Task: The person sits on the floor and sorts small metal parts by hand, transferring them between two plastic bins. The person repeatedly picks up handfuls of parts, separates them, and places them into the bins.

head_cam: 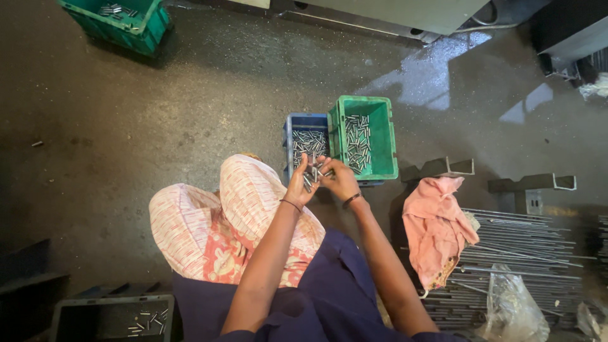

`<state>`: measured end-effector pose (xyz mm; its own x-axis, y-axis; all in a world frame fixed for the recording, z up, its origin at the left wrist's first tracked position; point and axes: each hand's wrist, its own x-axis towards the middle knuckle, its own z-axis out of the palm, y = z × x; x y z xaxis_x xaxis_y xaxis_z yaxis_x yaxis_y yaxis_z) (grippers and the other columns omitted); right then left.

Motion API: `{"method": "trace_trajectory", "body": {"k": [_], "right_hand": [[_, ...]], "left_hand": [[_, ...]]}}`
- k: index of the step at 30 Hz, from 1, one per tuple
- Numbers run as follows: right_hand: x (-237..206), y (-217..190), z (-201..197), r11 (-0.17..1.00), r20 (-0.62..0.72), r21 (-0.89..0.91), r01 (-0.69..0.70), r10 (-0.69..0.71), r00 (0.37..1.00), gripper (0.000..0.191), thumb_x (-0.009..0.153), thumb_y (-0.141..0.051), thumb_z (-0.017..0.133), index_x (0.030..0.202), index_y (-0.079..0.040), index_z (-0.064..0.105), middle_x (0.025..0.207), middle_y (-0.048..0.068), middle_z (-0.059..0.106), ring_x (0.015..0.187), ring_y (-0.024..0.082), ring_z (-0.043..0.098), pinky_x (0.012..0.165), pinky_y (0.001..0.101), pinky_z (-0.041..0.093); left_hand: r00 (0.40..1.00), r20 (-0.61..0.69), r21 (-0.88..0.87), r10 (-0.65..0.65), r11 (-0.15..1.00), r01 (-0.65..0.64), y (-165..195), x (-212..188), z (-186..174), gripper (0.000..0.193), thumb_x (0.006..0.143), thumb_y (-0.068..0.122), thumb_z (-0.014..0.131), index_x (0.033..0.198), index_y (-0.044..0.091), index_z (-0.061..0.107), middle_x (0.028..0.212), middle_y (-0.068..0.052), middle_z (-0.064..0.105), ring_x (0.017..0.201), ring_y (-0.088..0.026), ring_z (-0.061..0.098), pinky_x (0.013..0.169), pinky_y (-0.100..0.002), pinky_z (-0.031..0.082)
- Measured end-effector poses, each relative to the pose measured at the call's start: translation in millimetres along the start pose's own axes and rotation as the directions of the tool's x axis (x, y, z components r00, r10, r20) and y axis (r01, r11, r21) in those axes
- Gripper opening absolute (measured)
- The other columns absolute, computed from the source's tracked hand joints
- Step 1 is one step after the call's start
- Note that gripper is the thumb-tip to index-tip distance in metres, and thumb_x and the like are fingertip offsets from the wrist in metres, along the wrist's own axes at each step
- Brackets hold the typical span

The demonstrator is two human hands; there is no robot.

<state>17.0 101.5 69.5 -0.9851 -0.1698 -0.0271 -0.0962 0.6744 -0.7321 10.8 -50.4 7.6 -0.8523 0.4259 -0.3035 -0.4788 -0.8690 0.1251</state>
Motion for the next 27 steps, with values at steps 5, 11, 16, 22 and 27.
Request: {"method": "trace_trajectory", "body": {"k": [5,11,16,22,27], "right_hand": [[5.1,0.0,-7.4,0.815,0.211,0.508,-0.278,0.195,0.958,0.029,0.089,-0.011,0.073,0.115,-0.006,0.064,0.103,0.006,0.071,0.090,0.014,0.069,0.077,0.0279,0.060],[-5.7,-8.9,-16.6,0.173,0.379,0.899,-0.403,0.154,0.912,0.035,0.100,-0.012,0.063,0.132,0.001,0.063,0.104,0.005,0.071,0.090,0.012,0.070,0.084,0.0255,0.059],[-6.3,-7.0,-5.4,0.364,0.307,0.859,-0.361,0.199,0.931,0.028,0.100,-0.012,0.067,0.126,0.000,0.065,0.100,0.001,0.070,0.083,0.010,0.067,0.074,0.0251,0.058],[2.0,9.8,8.6,0.554,0.252,0.763,-0.333,0.220,0.942,0.029,0.097,-0.007,0.067,0.125,0.000,0.065,0.095,0.002,0.070,0.081,0.009,0.066,0.065,0.0233,0.056],[2.1,16.1,13.0,0.475,0.248,0.815,-0.331,0.231,0.941,0.028,0.098,-0.006,0.063,0.126,0.001,0.063,0.096,0.005,0.070,0.081,0.012,0.067,0.066,0.0258,0.058]], "left_hand": [[0.999,0.041,0.027,0.016,0.999,-0.017,1.3,0.0,-4.2,0.057,0.106,0.054,0.054,0.120,0.001,0.069,0.107,-0.012,0.074,0.082,-0.020,0.072,0.068,-0.029,0.058],[1.000,0.008,0.023,0.009,1.000,-0.009,-1.6,0.3,-3.6,0.058,0.106,0.054,0.053,0.119,0.000,0.071,0.099,-0.008,0.075,0.081,-0.018,0.071,0.070,-0.029,0.058],[1.000,-0.009,0.023,0.007,1.000,-0.007,-3.2,1.9,-2.6,0.054,0.105,0.052,0.052,0.117,0.002,0.068,0.100,-0.008,0.075,0.083,-0.019,0.071,0.072,-0.033,0.059],[0.997,0.077,0.088,0.003,0.996,-0.010,-4.4,1.8,-5.4,0.056,0.105,0.052,0.053,0.118,0.001,0.071,0.087,-0.005,0.073,0.070,-0.016,0.065,0.059,-0.032,0.054],[1.000,-0.002,0.154,0.011,0.988,-0.011,-6.3,1.4,-5.7,0.053,0.109,0.048,0.053,0.121,0.000,0.072,0.091,-0.004,0.072,0.073,-0.013,0.063,0.061,-0.030,0.052]]}}
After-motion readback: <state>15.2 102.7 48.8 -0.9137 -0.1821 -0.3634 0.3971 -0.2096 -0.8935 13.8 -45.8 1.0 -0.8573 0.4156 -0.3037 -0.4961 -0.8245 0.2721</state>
